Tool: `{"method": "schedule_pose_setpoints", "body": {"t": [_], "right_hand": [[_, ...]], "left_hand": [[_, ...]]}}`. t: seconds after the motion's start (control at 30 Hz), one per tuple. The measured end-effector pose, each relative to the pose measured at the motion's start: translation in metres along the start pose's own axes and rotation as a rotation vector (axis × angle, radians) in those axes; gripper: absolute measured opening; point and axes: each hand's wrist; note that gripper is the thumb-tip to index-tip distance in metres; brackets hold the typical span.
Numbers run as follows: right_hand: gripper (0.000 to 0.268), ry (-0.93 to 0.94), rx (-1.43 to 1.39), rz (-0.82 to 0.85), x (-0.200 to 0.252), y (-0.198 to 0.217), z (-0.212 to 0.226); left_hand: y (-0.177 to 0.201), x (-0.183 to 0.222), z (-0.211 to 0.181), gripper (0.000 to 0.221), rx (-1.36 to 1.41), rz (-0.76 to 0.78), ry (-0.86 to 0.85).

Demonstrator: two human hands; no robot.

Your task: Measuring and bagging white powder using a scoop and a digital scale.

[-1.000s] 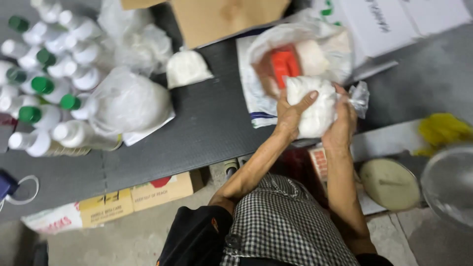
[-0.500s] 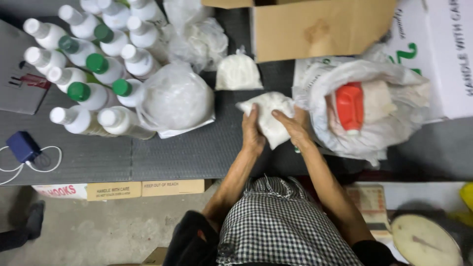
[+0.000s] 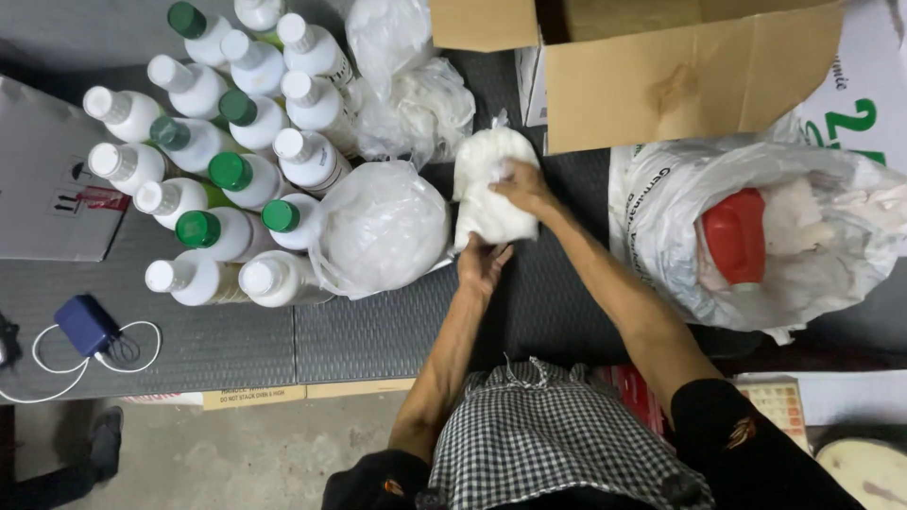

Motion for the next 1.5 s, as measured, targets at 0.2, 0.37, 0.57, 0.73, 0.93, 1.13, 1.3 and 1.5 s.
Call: {"method": "schedule_pose_setpoints", "body": {"t": [0.2,0.37,0.57,0.73,0.93,1.13,1.3,1.5], "right_hand": [[0.061,0.092,-0.183,-0.449,0.064,0.018,-0.005],[0.09,0.121,0.079,-0.322,0.136,0.009,0.013],[0.097,0.053,0.15,-0.319,0.126,-0.014,0.028],[0.091,0.056,0.276,-0.334,0.1,-0.018,0.032],[0.087,0.057,0.268,-0.307,0.053,-0.011,0.027],[0.09,0.03,0.264,-0.219,0.04,0.001,0.025],[0.091,0.008,0.218,-0.089,0.056,0.012,0.036],[0.082,-0.121,0.099,-0.227,0.116,0.004,0.023]], "left_hand": [[0.018,0.004,-0.004,0.049,-0.439,-0.016,0.075],[-0.063,0.099,-0.02,0.059,-1.626,0.071,-0.87],[-0.048,0.066,-0.022,0.08,-1.978,0.361,-1.082],[-0.058,0.035,-0.027,0.075,-1.874,0.351,-1.112],[-0.078,-0.003,-0.036,0.067,-1.828,0.352,-1.212],[-0.078,-0.025,-0.036,0.074,-1.908,0.298,-1.174],[-0.105,0.026,-0.046,0.072,-2.053,0.283,-0.901],[-0.154,0.172,-0.093,0.061,-1.647,0.547,-1.399]]}}
Point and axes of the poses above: each hand's wrist, its own x-axis away from the middle knuckle, its own y-axis out of the back of the hand, z = x × y, and after that the axes turned 11 degrees about x, right-handed
